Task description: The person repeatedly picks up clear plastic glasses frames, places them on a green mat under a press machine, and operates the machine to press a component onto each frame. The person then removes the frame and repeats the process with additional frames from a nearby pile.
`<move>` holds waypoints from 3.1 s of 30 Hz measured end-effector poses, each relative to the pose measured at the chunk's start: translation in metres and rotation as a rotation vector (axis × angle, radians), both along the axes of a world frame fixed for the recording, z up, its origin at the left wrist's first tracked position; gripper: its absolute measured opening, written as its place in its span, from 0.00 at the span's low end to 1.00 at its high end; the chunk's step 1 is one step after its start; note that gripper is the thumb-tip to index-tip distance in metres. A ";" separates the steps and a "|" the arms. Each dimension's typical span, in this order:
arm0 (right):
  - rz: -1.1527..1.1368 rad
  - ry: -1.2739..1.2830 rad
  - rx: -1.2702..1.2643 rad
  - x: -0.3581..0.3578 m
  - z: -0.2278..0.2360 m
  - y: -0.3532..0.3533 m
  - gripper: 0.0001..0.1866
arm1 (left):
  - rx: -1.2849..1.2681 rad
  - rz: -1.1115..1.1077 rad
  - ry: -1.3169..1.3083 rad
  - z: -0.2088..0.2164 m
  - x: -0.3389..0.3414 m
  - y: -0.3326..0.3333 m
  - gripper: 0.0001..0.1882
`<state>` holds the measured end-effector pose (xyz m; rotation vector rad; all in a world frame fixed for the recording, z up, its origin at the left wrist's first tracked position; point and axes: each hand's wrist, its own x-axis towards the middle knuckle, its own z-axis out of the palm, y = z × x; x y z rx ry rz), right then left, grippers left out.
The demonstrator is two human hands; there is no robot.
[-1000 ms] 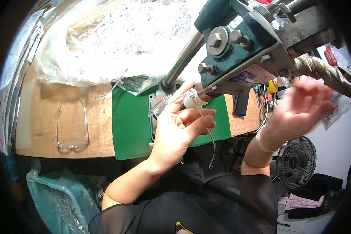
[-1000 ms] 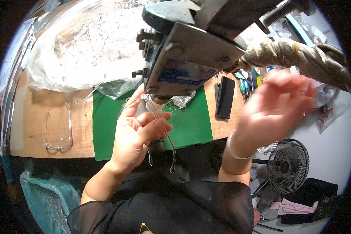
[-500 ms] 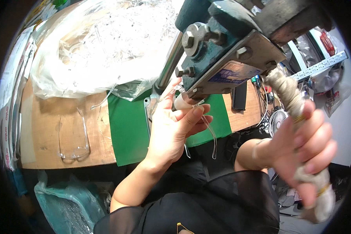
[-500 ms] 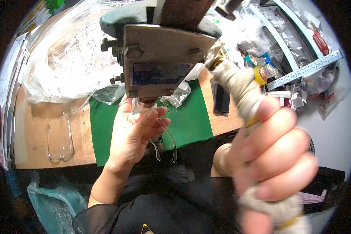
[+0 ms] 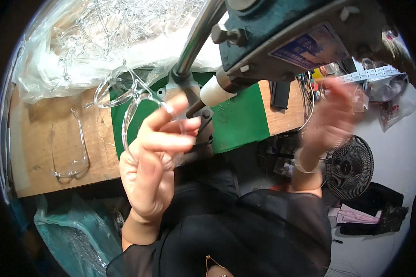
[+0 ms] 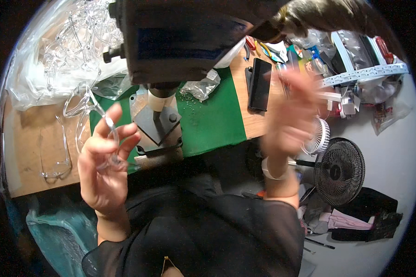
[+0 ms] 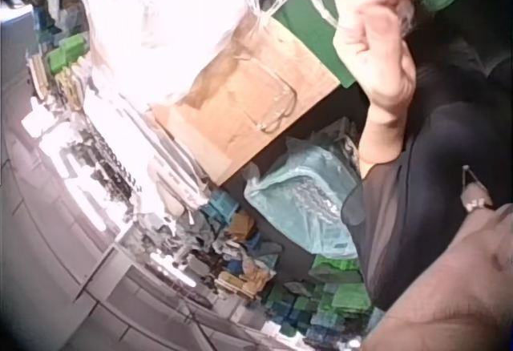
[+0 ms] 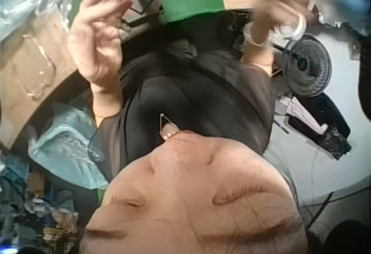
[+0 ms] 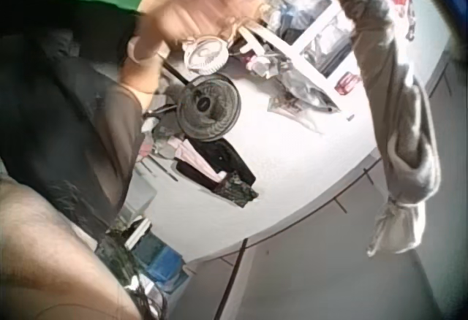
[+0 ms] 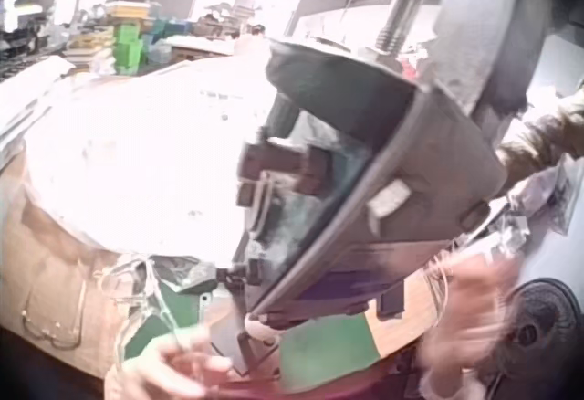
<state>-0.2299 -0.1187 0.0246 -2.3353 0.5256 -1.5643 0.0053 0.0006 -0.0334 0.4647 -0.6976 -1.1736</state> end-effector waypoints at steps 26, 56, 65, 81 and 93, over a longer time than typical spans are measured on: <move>0.162 0.373 0.693 0.058 -0.045 0.049 0.06 | 0.229 -0.017 -0.444 -0.013 -0.015 0.017 0.26; 0.435 0.356 0.513 0.080 -0.038 0.055 0.07 | 0.172 0.032 -0.747 -0.006 -0.008 0.028 0.29; 0.417 0.279 0.551 0.077 -0.041 0.058 0.06 | 0.190 0.009 -0.663 -0.005 -0.012 0.028 0.28; 0.515 0.228 0.656 0.075 -0.045 0.055 0.06 | 0.187 0.018 -0.642 -0.002 -0.012 0.030 0.29; 0.568 0.187 0.607 0.078 -0.049 0.055 0.05 | 0.211 -0.117 -0.528 -0.001 -0.008 0.032 0.30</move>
